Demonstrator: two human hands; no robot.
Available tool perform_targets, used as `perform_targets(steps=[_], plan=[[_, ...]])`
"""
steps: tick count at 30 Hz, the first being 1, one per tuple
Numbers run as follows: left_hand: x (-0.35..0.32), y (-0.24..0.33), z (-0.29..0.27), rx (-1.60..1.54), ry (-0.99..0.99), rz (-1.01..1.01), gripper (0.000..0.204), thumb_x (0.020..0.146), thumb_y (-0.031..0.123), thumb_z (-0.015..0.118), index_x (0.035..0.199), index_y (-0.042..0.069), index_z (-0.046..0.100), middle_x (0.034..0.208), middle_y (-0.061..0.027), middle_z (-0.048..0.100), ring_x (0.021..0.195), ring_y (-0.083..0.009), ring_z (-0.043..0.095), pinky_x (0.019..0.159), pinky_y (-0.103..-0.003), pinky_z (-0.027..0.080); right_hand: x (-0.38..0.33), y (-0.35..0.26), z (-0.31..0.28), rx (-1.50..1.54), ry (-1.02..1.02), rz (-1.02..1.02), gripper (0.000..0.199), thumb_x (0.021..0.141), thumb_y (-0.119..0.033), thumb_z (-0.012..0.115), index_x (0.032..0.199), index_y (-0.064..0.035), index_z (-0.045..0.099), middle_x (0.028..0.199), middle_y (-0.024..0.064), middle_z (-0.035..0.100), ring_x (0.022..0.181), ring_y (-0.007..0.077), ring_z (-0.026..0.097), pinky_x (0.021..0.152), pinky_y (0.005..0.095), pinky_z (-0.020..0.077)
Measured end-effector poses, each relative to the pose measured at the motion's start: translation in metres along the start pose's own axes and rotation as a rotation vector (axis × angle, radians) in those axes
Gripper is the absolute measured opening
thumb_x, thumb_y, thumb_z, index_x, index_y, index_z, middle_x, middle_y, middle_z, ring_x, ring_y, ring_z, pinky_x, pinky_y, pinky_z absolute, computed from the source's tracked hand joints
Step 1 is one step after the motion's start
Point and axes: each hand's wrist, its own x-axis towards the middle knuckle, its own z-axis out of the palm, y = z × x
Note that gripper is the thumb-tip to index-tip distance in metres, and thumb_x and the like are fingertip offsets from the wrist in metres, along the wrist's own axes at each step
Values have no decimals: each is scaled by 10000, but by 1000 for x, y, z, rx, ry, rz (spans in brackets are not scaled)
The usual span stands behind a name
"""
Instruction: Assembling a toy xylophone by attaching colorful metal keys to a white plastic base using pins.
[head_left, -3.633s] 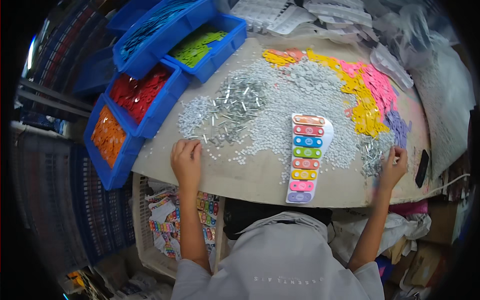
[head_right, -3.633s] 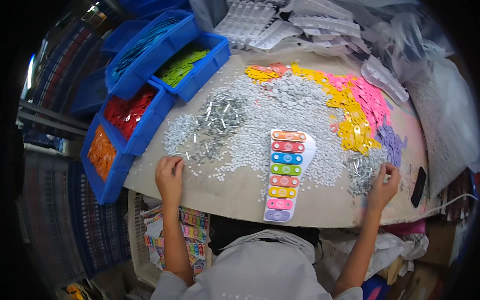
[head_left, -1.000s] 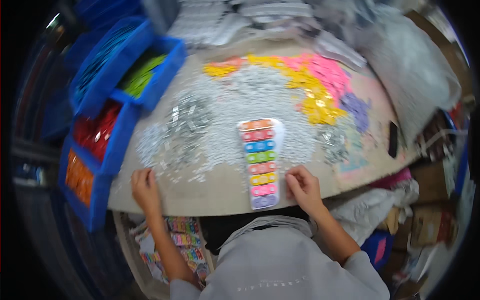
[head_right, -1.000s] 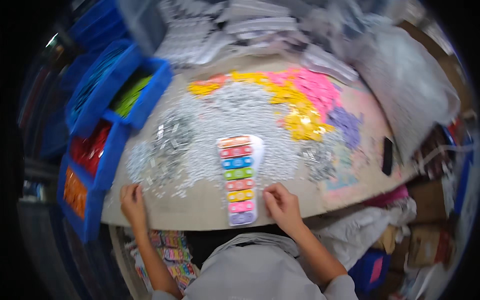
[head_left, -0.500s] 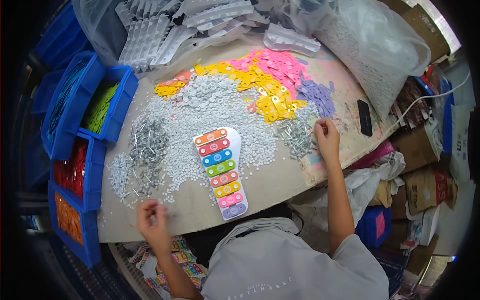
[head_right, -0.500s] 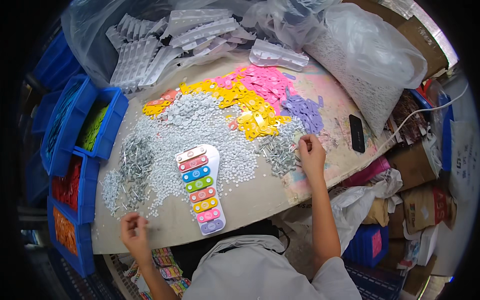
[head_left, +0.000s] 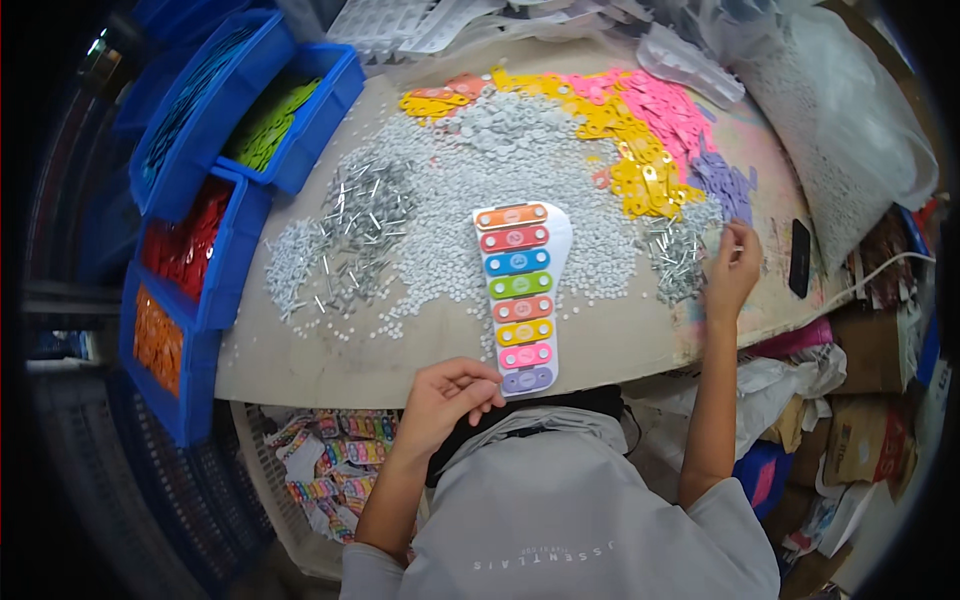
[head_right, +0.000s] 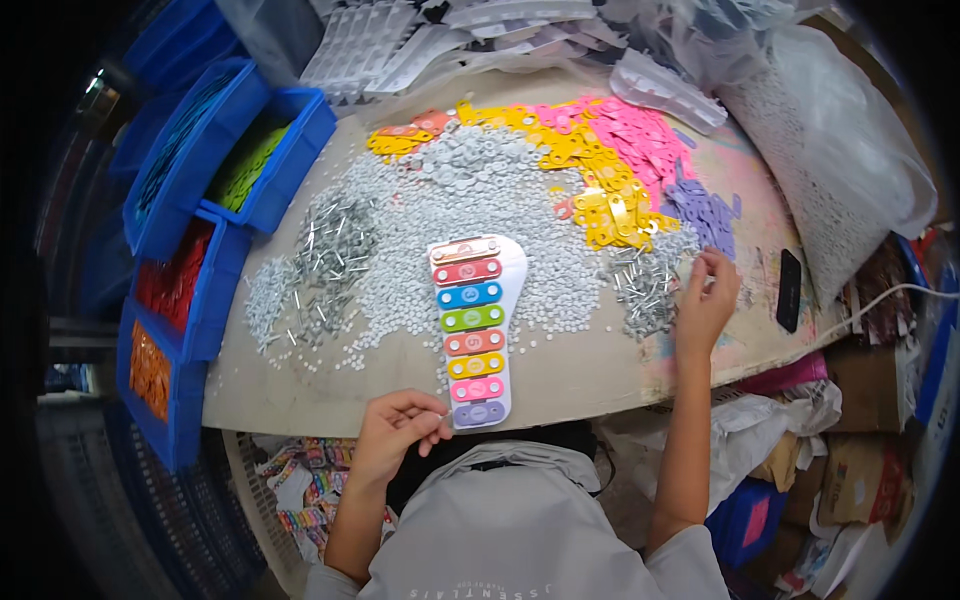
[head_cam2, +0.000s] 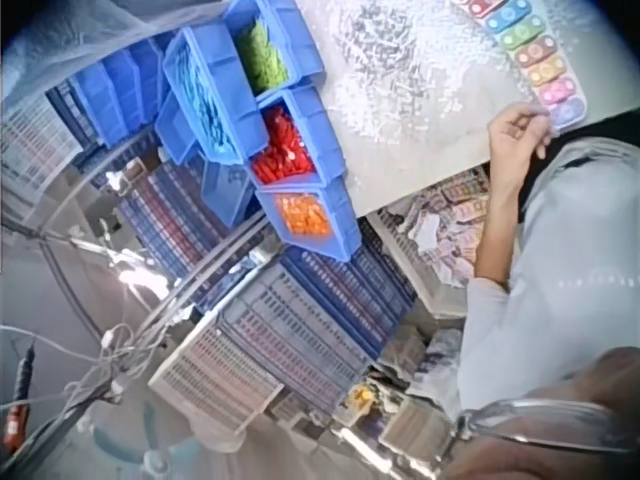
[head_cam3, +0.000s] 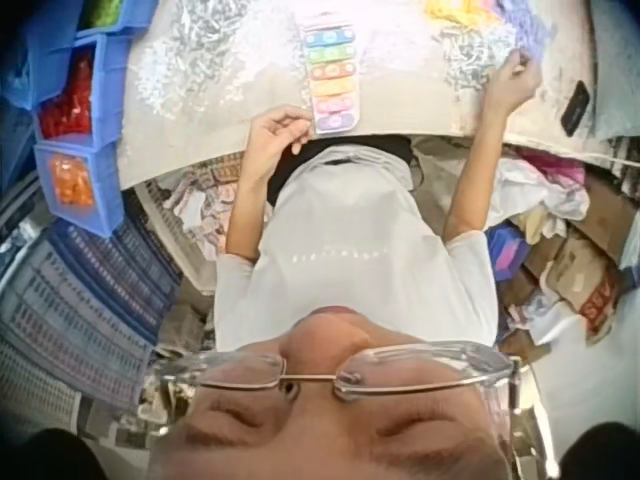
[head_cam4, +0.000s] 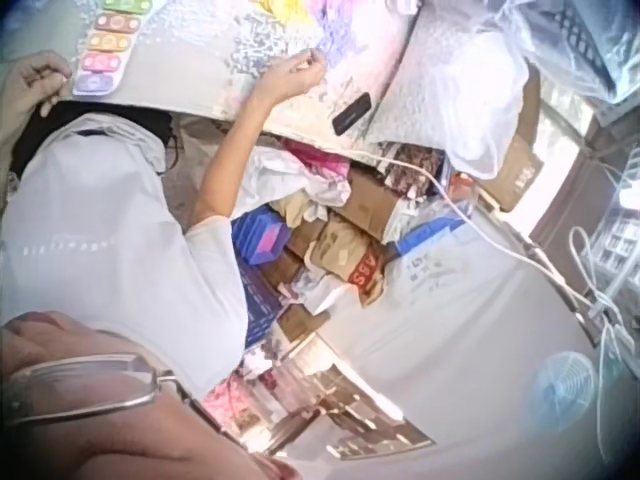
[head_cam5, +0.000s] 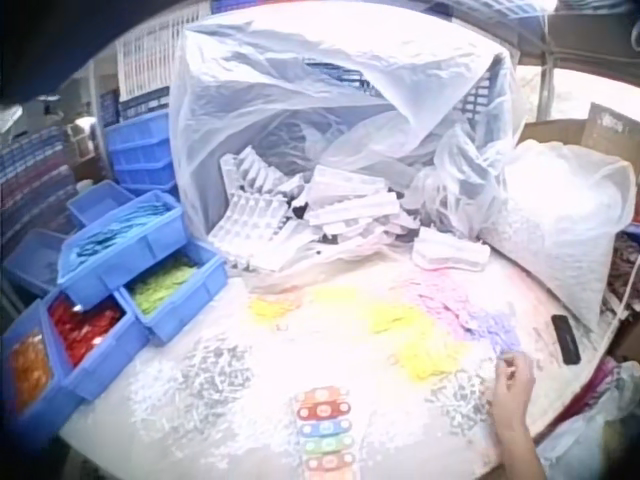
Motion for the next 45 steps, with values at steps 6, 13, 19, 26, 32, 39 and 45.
perform_targets(steps=[6,13,19,26,32,39,45], plan=[[2,-13,6,33,7,-41,122,949,33,643,1037,-36,692,825,-91,711,648,-60,599,536,-183,459,-47,-103,-21,470,-250,130,89,1026,-94,520,1060,-22,559,905,37,603,743,104,509,687,246,442],[0,-15,15,203,65,30,313,950,78,672,1231,-10,567,754,-19,653,646,-35,572,542,-176,423,-106,-163,-42,701,-951,411,59,967,-32,620,1007,3,594,845,10,624,762,57,572,669,226,474],[1,-23,18,418,103,22,604,982,110,635,1450,13,266,713,-5,599,650,-31,520,599,-192,416,-112,-169,-37,756,-1210,605,98,958,-39,648,1018,39,657,889,30,679,825,58,615,733,222,515],[3,-20,28,275,70,-22,540,1017,166,589,1439,22,284,692,2,569,622,-42,494,560,-207,382,-113,-168,-35,770,-1228,598,107,965,-34,636,1033,45,659,921,51,696,827,66,627,748,223,527],[6,-20,24,323,4,-15,400,1037,191,555,1336,31,344,657,15,535,586,-43,459,522,-218,341,-118,-173,-37,743,-1189,571,88,956,-53,655,1001,21,666,849,18,671,754,63,598,671,211,482],[7,-22,20,333,-17,-36,386,1046,206,543,1325,42,332,646,17,517,572,-46,443,511,-225,334,-118,-171,-33,685,-1169,551,95,958,-82,663,984,9,655,827,13,662,728,48,587,641,206,474],[8,-22,20,317,-36,-36,391,1047,203,542,1334,46,328,650,17,513,574,-45,441,509,-225,333,-119,-166,-29,814,-1175,693,95,959,-96,669,966,-14,621,769,-1,627,644,33,546,566,187,434]])
